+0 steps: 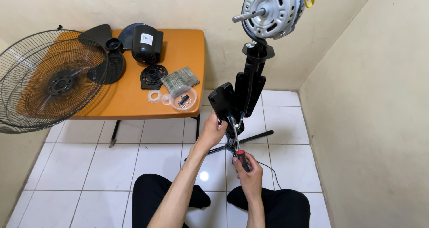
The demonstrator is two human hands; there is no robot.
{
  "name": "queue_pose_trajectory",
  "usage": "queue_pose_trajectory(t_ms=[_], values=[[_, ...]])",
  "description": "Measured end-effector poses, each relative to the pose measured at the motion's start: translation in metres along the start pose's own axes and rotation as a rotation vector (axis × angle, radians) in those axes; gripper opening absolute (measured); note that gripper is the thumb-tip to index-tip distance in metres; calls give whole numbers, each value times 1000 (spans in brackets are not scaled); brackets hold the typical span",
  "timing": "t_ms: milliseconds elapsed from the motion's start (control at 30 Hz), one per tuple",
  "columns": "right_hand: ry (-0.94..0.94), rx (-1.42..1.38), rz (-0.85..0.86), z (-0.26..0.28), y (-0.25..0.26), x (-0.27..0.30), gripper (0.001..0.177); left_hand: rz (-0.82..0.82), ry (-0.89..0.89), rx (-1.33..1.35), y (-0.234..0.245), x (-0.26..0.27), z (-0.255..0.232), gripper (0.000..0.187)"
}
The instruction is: The person attaches the motor housing to the fan stand and then secures the control panel to the stand using a screwdriver. They tighten screws to fasten the components together.
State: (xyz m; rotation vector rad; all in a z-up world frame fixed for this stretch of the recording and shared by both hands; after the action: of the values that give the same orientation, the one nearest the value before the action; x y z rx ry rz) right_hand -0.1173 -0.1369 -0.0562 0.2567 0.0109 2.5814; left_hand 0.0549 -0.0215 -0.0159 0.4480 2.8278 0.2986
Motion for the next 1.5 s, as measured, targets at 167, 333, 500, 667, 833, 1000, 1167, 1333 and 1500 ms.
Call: queue_pose_trajectory(t_ms=[167, 333, 500, 667, 833, 1000, 1167, 1333, 1500], values=[[-48, -45, 50, -2, -14, -2, 30, 15, 96, -9, -3, -4, 8, 46], [-151, -80, 93, -5, -27, -9, 31, -18, 101, 5, 2, -11, 22, 39], [-85, -78, 96, -2, -30, -14, 34, 22, 153, 95, 7, -9, 35, 45], [36, -169, 96, 4, -20, -15, 37, 23, 133, 285, 5, -6, 44, 38], [73, 47, -5, 12, 8, -13, 35, 27, 132, 277, 9, -7, 47, 36], [195, 140, 0, 24, 14, -8, 32, 18, 114, 228, 15, -8, 36, 33], [205, 141, 8, 29, 10, -2, 31, 29, 66, 194, 14, -5, 23, 35], [153, 108, 3, 32, 12, 6, 31, 8, 67, 80, 10, -6, 17, 40], [248, 143, -46, 42, 27, 14, 33, 19, 57, 71, 7, -4, 17, 43]])
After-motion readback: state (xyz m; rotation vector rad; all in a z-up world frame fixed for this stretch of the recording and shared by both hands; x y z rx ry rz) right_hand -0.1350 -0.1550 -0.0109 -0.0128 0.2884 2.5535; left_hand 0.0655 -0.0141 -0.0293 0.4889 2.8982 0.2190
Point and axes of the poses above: each hand's wrist, its own x-axis away from the middle knuckle, its own y-axis out of the back of the hand, z = x × y, the point moved 5 cm from there along -x, towards the middle knuckle, and after that the axes turned 1 degree about -x, right-handed, at the moved point
